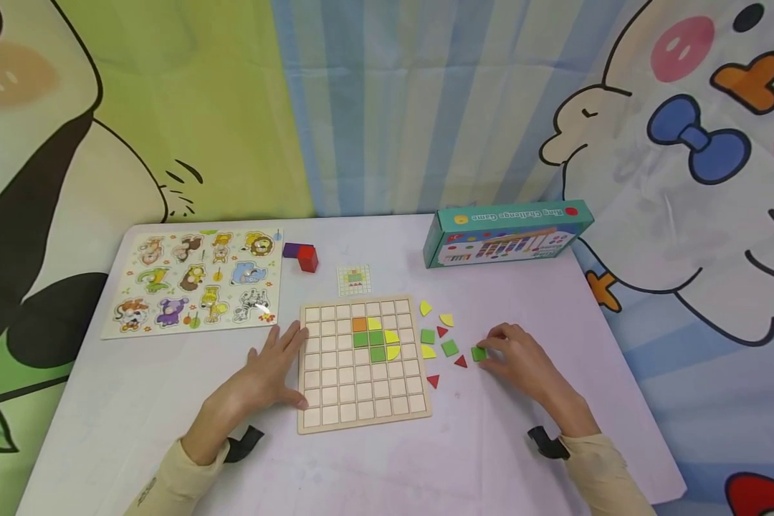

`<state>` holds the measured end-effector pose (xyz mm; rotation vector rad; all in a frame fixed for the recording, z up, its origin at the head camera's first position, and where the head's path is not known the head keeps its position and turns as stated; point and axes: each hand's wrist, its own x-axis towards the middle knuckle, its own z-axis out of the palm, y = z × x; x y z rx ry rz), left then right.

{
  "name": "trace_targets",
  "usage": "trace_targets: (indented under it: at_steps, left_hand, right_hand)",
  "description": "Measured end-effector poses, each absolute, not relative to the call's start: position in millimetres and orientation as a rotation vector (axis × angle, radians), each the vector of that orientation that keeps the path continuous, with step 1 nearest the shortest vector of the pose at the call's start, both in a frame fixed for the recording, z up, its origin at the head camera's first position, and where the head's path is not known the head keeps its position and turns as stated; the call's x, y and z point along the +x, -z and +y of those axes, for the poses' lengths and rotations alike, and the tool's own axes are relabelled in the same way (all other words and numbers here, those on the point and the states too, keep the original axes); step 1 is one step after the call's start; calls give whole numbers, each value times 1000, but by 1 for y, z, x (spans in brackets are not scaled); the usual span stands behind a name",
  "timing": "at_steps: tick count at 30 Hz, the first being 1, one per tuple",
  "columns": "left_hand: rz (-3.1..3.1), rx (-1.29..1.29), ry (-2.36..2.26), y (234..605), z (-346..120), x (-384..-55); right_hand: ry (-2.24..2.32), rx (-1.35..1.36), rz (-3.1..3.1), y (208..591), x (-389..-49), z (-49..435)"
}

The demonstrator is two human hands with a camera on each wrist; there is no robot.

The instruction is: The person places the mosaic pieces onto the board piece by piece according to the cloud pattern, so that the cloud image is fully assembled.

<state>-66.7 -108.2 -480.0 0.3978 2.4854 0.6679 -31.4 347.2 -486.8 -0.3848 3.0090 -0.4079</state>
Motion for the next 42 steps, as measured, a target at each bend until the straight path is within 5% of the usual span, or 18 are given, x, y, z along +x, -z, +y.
trace_targets:
  at_steps: [21, 42]
  left_hand:
    - [2490, 395, -670, 480, -109, -67]
    - [2491, 385, -683, 482, -107, -66]
  right_hand:
    - [430, -570, 3185, 492, -43, 338]
    - [669, -1063, 3019, 479, -88, 214]
